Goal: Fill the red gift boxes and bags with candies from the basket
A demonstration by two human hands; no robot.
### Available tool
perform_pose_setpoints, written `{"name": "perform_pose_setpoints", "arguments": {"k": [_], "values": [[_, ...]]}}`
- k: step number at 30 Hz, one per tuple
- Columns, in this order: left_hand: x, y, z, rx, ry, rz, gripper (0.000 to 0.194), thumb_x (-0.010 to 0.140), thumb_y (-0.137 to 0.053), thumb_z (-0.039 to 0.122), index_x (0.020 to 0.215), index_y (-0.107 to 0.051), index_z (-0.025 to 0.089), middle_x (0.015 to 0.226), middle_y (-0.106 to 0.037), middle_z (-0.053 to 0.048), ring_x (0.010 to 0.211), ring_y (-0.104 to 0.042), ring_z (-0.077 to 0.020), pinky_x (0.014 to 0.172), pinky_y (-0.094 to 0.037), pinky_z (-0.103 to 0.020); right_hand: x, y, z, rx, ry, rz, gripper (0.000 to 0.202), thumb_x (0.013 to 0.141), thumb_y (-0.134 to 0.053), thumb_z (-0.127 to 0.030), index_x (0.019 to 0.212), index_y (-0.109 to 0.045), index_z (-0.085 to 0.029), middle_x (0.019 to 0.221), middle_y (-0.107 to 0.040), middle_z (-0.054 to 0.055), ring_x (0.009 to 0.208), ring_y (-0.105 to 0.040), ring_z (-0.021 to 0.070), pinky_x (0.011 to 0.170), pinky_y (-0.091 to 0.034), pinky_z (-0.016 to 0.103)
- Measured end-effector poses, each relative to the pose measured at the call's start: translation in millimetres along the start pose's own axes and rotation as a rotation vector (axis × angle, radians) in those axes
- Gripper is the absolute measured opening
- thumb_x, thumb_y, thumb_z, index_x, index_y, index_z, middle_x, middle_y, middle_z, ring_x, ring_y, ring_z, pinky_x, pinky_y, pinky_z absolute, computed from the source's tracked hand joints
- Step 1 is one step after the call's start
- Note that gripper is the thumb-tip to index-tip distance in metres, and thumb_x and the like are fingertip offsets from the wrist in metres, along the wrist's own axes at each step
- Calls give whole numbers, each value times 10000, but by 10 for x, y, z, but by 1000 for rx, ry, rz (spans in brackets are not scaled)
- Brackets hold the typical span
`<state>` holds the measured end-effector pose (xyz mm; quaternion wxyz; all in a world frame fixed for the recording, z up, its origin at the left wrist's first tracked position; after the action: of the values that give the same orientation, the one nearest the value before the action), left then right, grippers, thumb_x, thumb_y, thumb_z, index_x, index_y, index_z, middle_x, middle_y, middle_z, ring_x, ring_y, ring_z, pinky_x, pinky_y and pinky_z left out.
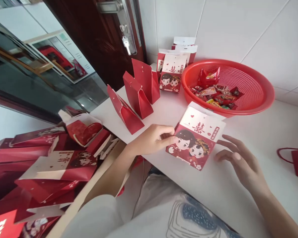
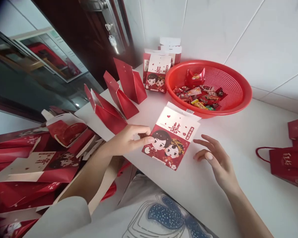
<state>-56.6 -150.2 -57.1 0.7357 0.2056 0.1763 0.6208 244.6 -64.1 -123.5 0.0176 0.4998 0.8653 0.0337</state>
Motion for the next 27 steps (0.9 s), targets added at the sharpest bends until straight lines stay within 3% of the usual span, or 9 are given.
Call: {"name": "perform_pose_setpoints", "arguments": {"k": [4,9,13,17,20,24,27], "values": [[-9,-130,-79,67,-133,28,313,1007,-550,336,740,-484,187,711,-494,43,655,-463,-104,650,-371,-232,59,-51,21,141,59,-76,525,857,-687,-604,1302,-618,-334,1248,-687,104,748,-705,217,581,-562,343],[64,-314,-231,196,-253,30,272,1018,-543,352,810,-567,179,772,-534,11,703,-520,-127,661,-394,-241,85,-80,-35,43,101,52,417,834,-764,-475,1191,-689,-272,1316,-651,122,1078,-677,298,749,-604,371],[173,-362,-278,251,-291,24,220,1015,-547,349,928,-649,174,906,-647,-43,831,-618,-169,732,-457,-265,59,-80,-164,-136,289,228,278,817,-812,-320,1081,-733,-282,1073,-737,70,964,-702,243,774,-598,330],[266,-344,-228,177,-334,139,223,967,-601,304,1157,-641,193,1053,-694,-71,974,-655,-198,854,-511,-307,55,-113,-212,-246,378,161,374,863,-769,-275,1227,-685,-293,1139,-736,72,1020,-705,240,855,-588,334],[292,-302,-160,89,-399,228,221,936,-598,216,1149,-643,183,1051,-692,-78,979,-656,-193,872,-526,-316,67,-118,-181,-270,344,90,392,876,-754,-328,1253,-659,-285,1202,-712,87,1003,-706,240,835,-587,327],[301,-249,-57,10,-447,332,157,921,-585,186,1044,-683,187,1117,-660,-100,1075,-646,-224,936,-525,-364,60,-109,-168,-191,317,8,489,900,-670,-539,1302,-619,-266,1241,-685,120,1036,-698,280,847,-578,363],[352,-251,43,-52,-461,384,138,941,-589,203,997,-715,203,1209,-625,-102,1102,-647,-225,978,-520,-393,43,-114,-194,-141,302,20,457,954,-562,-572,1306,-603,-283,1203,-697,109,914,-709,244,793,-571,356]]}}
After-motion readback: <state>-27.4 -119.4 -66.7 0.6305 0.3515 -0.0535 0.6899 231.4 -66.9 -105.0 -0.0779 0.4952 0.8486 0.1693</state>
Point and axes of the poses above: each hand's wrist, its own x-axis towards the middle knuckle, its own y-axis out of the back of the hand, z = x × y, the point moved 1 cm from there along x, towards the middle knuckle
